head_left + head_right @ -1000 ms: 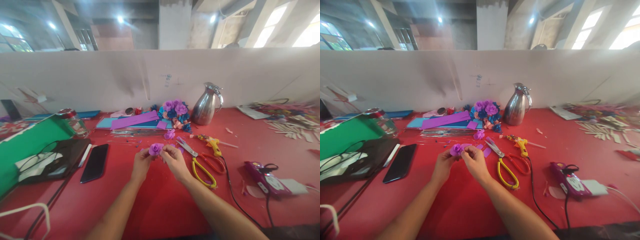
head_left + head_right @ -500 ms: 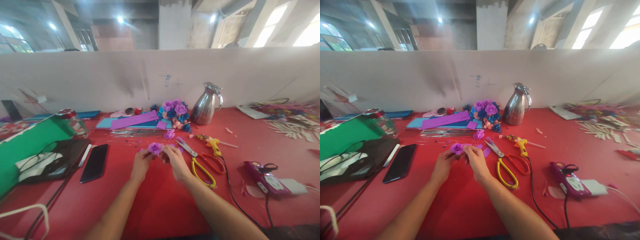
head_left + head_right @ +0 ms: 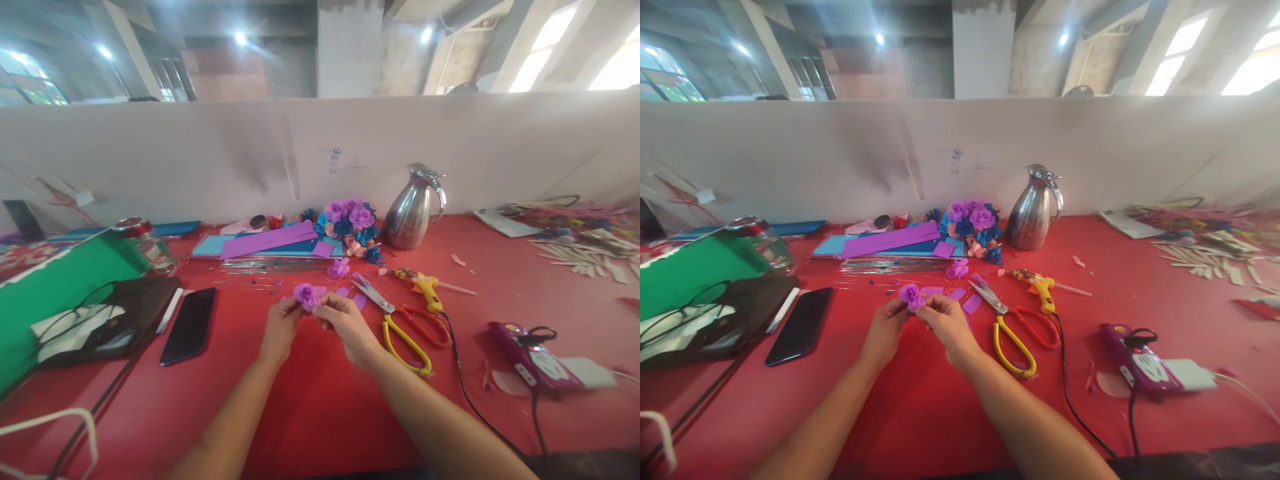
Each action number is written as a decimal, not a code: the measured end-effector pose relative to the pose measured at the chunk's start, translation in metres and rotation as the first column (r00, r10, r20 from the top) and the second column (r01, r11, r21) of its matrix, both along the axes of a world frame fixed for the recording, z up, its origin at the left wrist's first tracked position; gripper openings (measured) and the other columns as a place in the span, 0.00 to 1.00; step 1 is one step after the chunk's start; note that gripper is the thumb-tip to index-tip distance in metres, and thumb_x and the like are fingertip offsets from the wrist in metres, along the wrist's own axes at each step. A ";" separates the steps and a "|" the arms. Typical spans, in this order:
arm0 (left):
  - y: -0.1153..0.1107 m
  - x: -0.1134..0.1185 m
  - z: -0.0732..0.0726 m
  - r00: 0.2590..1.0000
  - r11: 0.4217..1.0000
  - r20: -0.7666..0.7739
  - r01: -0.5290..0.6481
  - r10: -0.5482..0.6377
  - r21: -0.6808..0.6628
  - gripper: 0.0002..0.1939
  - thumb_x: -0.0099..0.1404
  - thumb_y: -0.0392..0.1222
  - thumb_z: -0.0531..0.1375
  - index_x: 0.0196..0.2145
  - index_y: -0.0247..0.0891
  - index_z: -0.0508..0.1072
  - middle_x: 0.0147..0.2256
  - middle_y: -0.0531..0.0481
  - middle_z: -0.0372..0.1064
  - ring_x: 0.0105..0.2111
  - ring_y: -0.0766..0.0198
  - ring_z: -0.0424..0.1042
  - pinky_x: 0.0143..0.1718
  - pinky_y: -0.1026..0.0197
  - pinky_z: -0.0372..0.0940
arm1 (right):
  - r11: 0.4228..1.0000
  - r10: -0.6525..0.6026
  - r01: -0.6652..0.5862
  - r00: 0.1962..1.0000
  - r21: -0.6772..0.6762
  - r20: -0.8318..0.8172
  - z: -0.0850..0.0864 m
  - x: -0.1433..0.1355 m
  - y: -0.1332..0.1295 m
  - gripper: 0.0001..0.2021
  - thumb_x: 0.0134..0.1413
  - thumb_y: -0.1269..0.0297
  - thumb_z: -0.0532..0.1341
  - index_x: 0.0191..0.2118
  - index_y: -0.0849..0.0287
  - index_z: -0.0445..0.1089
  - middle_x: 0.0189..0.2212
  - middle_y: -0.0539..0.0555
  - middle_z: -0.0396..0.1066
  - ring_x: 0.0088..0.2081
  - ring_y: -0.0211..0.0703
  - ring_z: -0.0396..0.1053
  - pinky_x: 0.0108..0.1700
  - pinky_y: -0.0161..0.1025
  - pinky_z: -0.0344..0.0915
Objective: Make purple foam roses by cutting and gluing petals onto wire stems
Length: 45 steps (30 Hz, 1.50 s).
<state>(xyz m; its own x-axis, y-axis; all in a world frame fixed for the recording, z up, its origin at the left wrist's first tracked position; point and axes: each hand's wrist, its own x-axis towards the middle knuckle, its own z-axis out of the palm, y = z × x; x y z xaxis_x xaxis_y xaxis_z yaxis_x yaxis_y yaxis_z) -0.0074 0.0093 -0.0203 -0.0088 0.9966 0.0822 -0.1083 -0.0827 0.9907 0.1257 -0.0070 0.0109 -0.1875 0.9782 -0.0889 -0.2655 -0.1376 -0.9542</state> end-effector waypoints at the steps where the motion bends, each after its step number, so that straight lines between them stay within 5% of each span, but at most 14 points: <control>1: 0.000 0.000 0.000 1.000 1.000 0.001 0.003 -0.003 0.001 0.07 0.51 0.43 0.64 0.26 0.36 0.78 0.22 0.54 0.69 0.27 0.65 0.64 0.35 0.62 0.60 | 1.000 -0.002 0.002 1.000 0.005 0.023 -0.001 0.000 0.000 0.09 0.39 0.59 0.63 0.21 0.59 0.65 0.17 0.44 0.60 0.21 0.32 0.52 0.26 0.34 0.48; 8: 0.004 -0.003 -0.005 0.998 0.998 0.019 -0.066 0.066 0.000 0.09 0.51 0.42 0.64 0.30 0.36 0.79 0.26 0.51 0.73 0.28 0.63 0.69 0.36 0.61 0.62 | 1.000 -0.029 0.027 0.992 0.015 0.127 -0.005 -0.001 0.004 0.06 0.38 0.63 0.61 0.21 0.59 0.67 0.16 0.45 0.61 0.21 0.32 0.54 0.25 0.34 0.49; 14: 0.008 -0.003 -0.006 0.990 0.992 0.059 -0.126 0.127 -0.012 0.12 0.47 0.41 0.67 0.32 0.37 0.79 0.31 0.49 0.76 0.34 0.60 0.71 0.41 0.59 0.64 | 0.945 -0.320 0.315 0.947 0.092 0.038 -0.003 0.021 0.021 0.08 0.41 0.60 0.60 0.26 0.59 0.68 0.18 0.46 0.63 0.20 0.33 0.54 0.24 0.33 0.49; 17: 0.009 -0.004 -0.009 0.984 0.984 0.029 -0.177 0.178 -0.027 0.14 0.47 0.42 0.68 0.34 0.38 0.79 0.31 0.49 0.76 0.35 0.60 0.72 0.40 0.59 0.64 | 0.922 -0.345 0.271 0.900 0.276 0.267 -0.012 0.027 0.028 0.06 0.46 0.62 0.58 0.28 0.58 0.71 0.23 0.49 0.68 0.25 0.38 0.62 0.30 0.36 0.56; 20: 0.012 -0.007 -0.015 0.977 0.976 0.008 -0.211 0.212 -0.046 0.18 0.48 0.45 0.68 0.38 0.39 0.78 0.33 0.49 0.77 0.35 0.61 0.72 0.38 0.61 0.65 | 0.896 -0.345 0.017 0.656 0.444 0.671 -0.023 0.025 0.028 0.08 0.46 0.69 0.59 0.33 0.57 0.75 0.33 0.55 0.74 0.37 0.47 0.66 0.40 0.41 0.59; 23: 0.014 -0.011 -0.020 0.969 0.969 -0.031 -0.247 0.246 -0.013 0.19 0.48 0.47 0.68 0.39 0.38 0.78 0.33 0.48 0.77 0.33 0.62 0.72 0.37 0.61 0.65 | 0.865 -0.388 -0.182 0.350 0.468 0.853 -0.032 0.017 0.024 0.10 0.49 0.69 0.59 0.37 0.60 0.76 0.37 0.61 0.73 0.43 0.53 0.63 0.44 0.44 0.57; 26: 0.015 -0.012 -0.023 0.960 0.963 -0.082 -0.266 0.269 0.047 0.17 0.49 0.48 0.68 0.36 0.37 0.78 0.33 0.47 0.77 0.33 0.61 0.72 0.40 0.60 0.65 | 0.854 -0.388 -0.270 0.240 0.445 0.890 -0.037 0.014 0.023 0.09 0.50 0.71 0.57 0.32 0.59 0.76 0.35 0.61 0.73 0.43 0.54 0.62 0.43 0.44 0.56; 29: 0.015 -0.010 -0.024 0.950 0.955 -0.108 -0.282 0.292 0.095 0.17 0.48 0.47 0.68 0.36 0.37 0.78 0.35 0.46 0.77 0.37 0.58 0.73 0.44 0.58 0.64 | 0.853 -0.410 -0.196 0.324 0.485 0.852 -0.038 0.016 0.028 0.10 0.49 0.73 0.56 0.30 0.59 0.75 0.33 0.59 0.73 0.41 0.52 0.62 0.43 0.43 0.55; 32: 0.015 -0.007 -0.022 0.945 0.948 -0.096 -0.302 0.311 0.102 0.18 0.48 0.47 0.68 0.36 0.37 0.78 0.35 0.46 0.77 0.38 0.57 0.73 0.45 0.57 0.64 | 0.873 -0.398 0.020 0.604 0.487 0.690 -0.038 0.020 0.035 0.08 0.50 0.68 0.57 0.29 0.58 0.74 0.31 0.56 0.73 0.36 0.47 0.64 0.41 0.42 0.56; 34: 0.015 -0.003 -0.018 0.947 0.949 -0.077 -0.305 0.311 0.086 0.18 0.47 0.47 0.68 0.36 0.37 0.78 0.35 0.47 0.77 0.38 0.58 0.73 0.45 0.57 0.64 | 0.929 -0.316 0.184 0.845 0.321 0.431 -0.035 0.021 0.039 0.07 0.47 0.62 0.59 0.27 0.58 0.72 0.26 0.52 0.71 0.30 0.43 0.62 0.36 0.39 0.57; 36: 0.015 0.001 -0.012 0.954 0.954 -0.049 -0.293 0.296 0.070 0.18 0.45 0.46 0.69 0.35 0.37 0.78 0.34 0.47 0.77 0.37 0.58 0.73 0.45 0.57 0.64 | 0.968 -0.243 0.230 0.960 0.103 0.140 -0.030 0.021 0.040 0.09 0.42 0.57 0.61 0.25 0.58 0.70 0.20 0.48 0.66 0.24 0.38 0.59 0.30 0.36 0.55; 38: 0.014 0.006 -0.005 0.968 0.967 -0.005 -0.251 0.251 0.035 0.19 0.44 0.46 0.70 0.34 0.36 0.79 0.33 0.47 0.77 0.37 0.59 0.73 0.45 0.57 0.63 | 0.977 -0.212 0.212 0.977 -0.009 -0.015 -0.024 0.021 0.039 0.10 0.37 0.56 0.62 0.24 0.58 0.69 0.18 0.47 0.63 0.21 0.35 0.57 0.26 0.34 0.53; 45: 0.006 0.023 0.004 0.976 0.987 0.150 -0.148 0.157 -0.069 0.23 0.46 0.46 0.69 0.40 0.34 0.78 0.31 0.48 0.75 0.32 0.64 0.70 0.41 0.61 0.62 | 0.977 -0.214 0.212 0.972 -0.030 -0.098 -0.009 0.025 0.035 0.09 0.34 0.59 0.62 0.21 0.59 0.68 0.16 0.45 0.61 0.20 0.32 0.55 0.24 0.32 0.51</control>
<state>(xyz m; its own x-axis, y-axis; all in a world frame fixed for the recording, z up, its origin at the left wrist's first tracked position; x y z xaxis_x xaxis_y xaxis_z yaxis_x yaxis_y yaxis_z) 0.0157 0.0153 -0.0161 -0.1691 0.9855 0.0110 -0.2512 -0.0539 0.9664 0.1508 0.0278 0.0022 0.0156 0.9949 -0.0994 -0.3851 -0.0857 -0.9189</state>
